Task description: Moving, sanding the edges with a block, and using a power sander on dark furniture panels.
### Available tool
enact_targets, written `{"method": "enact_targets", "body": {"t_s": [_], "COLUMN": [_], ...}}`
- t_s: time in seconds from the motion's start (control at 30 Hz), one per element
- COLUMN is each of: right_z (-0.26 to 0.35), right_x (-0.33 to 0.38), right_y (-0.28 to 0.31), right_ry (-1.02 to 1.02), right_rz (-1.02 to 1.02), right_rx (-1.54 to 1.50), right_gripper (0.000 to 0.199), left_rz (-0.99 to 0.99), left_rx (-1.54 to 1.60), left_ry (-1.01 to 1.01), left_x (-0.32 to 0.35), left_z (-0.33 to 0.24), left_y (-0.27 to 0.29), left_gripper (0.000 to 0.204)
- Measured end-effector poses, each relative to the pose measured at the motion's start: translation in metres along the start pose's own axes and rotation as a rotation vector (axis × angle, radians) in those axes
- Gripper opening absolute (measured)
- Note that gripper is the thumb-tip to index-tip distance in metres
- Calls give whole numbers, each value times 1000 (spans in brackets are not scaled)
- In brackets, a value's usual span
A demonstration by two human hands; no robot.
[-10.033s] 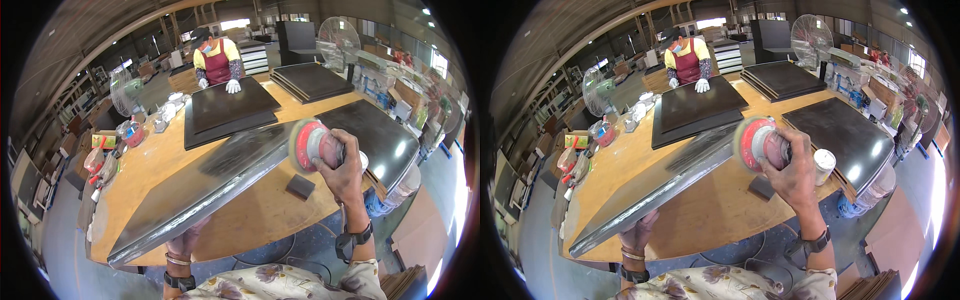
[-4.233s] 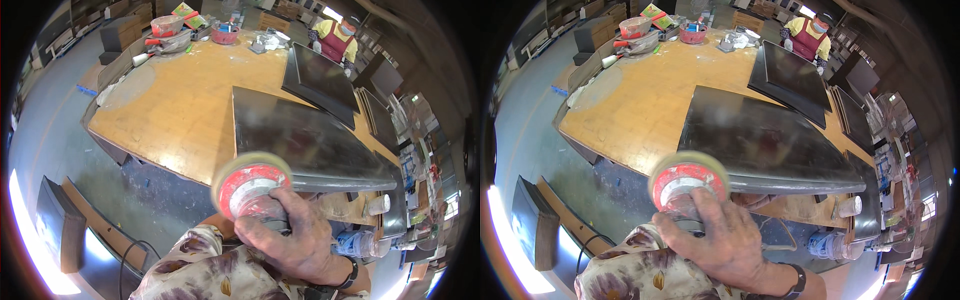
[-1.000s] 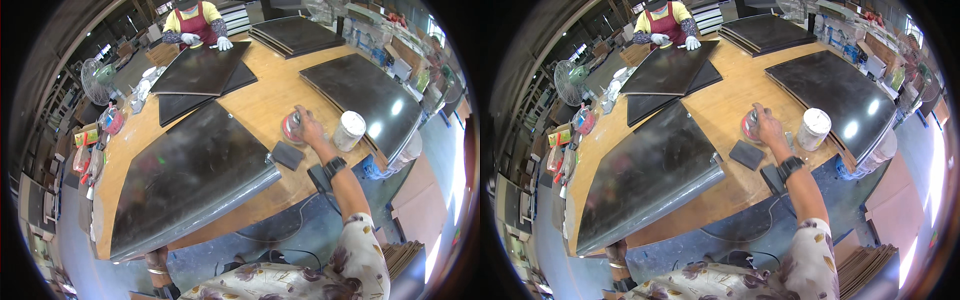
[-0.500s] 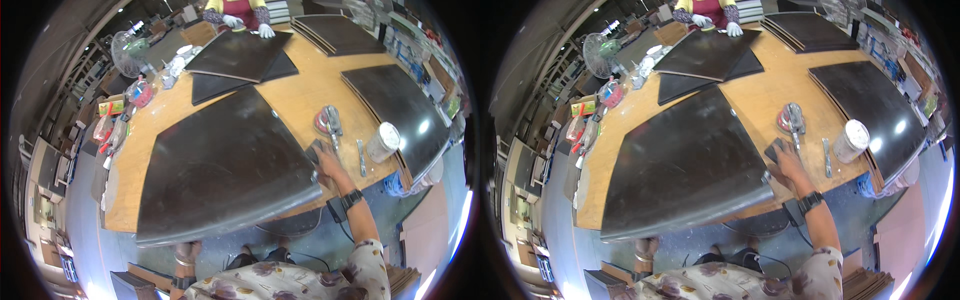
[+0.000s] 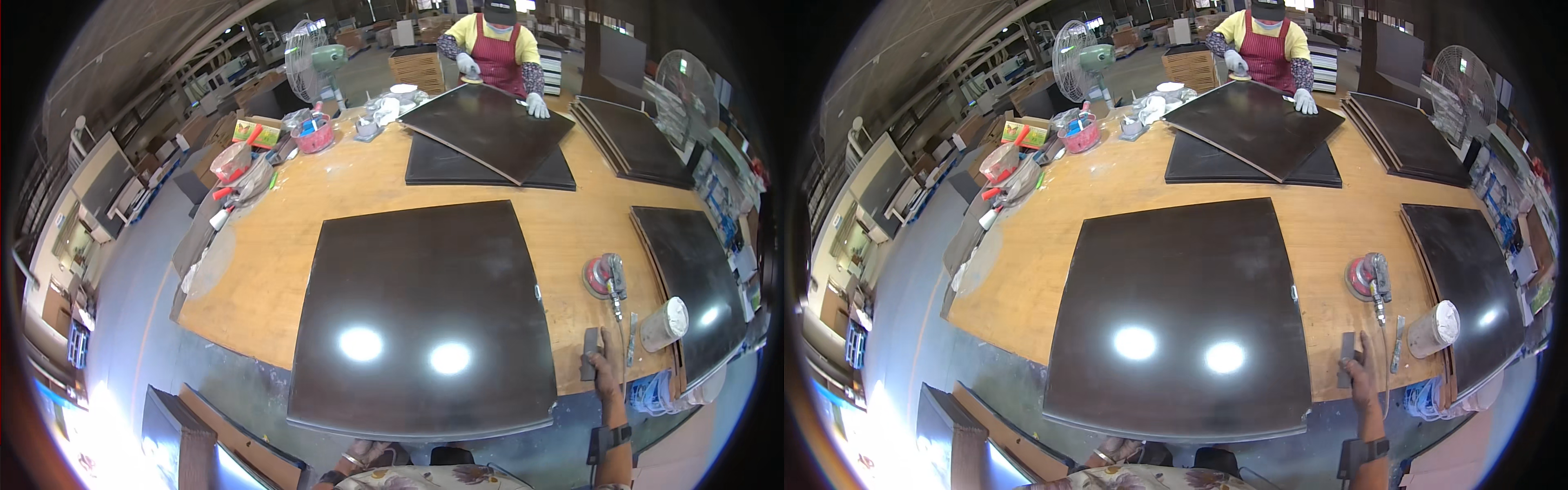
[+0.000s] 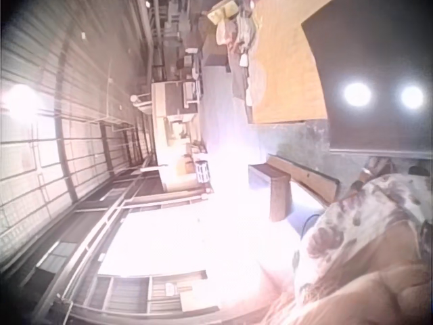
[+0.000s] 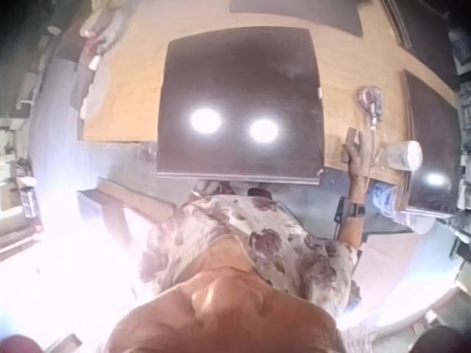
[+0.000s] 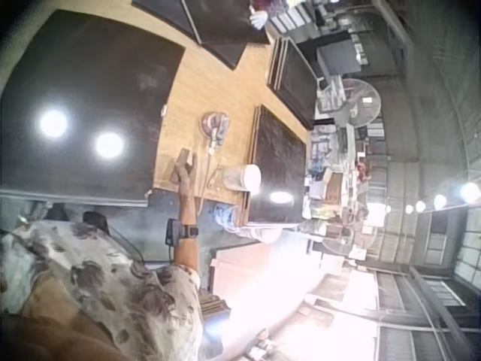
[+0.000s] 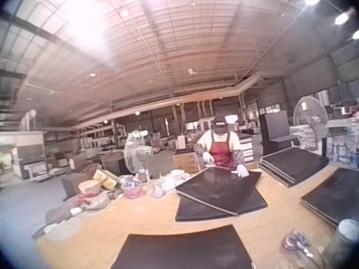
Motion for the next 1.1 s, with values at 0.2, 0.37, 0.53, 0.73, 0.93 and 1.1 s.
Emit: {"method": "enact_targets", "body": {"t_s": [0.2,0.37,0.53,0.73,0.93,1.1], "right_z": [25,19,13,-57,-89,-94], "right_x": [34,86,143,206,203,173], "right_y": [-86,-116,-170,-251,-301,-292], "right_ry": [96,203,276,186,240,250], "right_rz": [23,-107,-559,-653,-614,-865], "right_rx": [224,127,297,165,-2,345], "right_gripper": [90,90,84,85,83,85], "left_rz": [-394,-597,-308,325,251,203], "left_rx": [-702,-1143,-1147,-2302,-2398,-2654], "left_ry": [183,-659,-1055,-823,-797,-857], "left_x": [95,191,101,-13,-23,-36], "left_z": [-128,-315,-354,-242,-223,-208], "left_y": [76,31,-144,-194,-198,-214], "left_gripper": [30,20,25,55,56,53]}}
Point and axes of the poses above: each hand's wrist, its own x-axis away from the middle knuckle, its own y-axis out of the back of the hand, z = x × y, the point moved 9 cm from there along -x, towards the middle knuckle, and after that the axes turned 8 degrees about z, right-handed, at the moved point
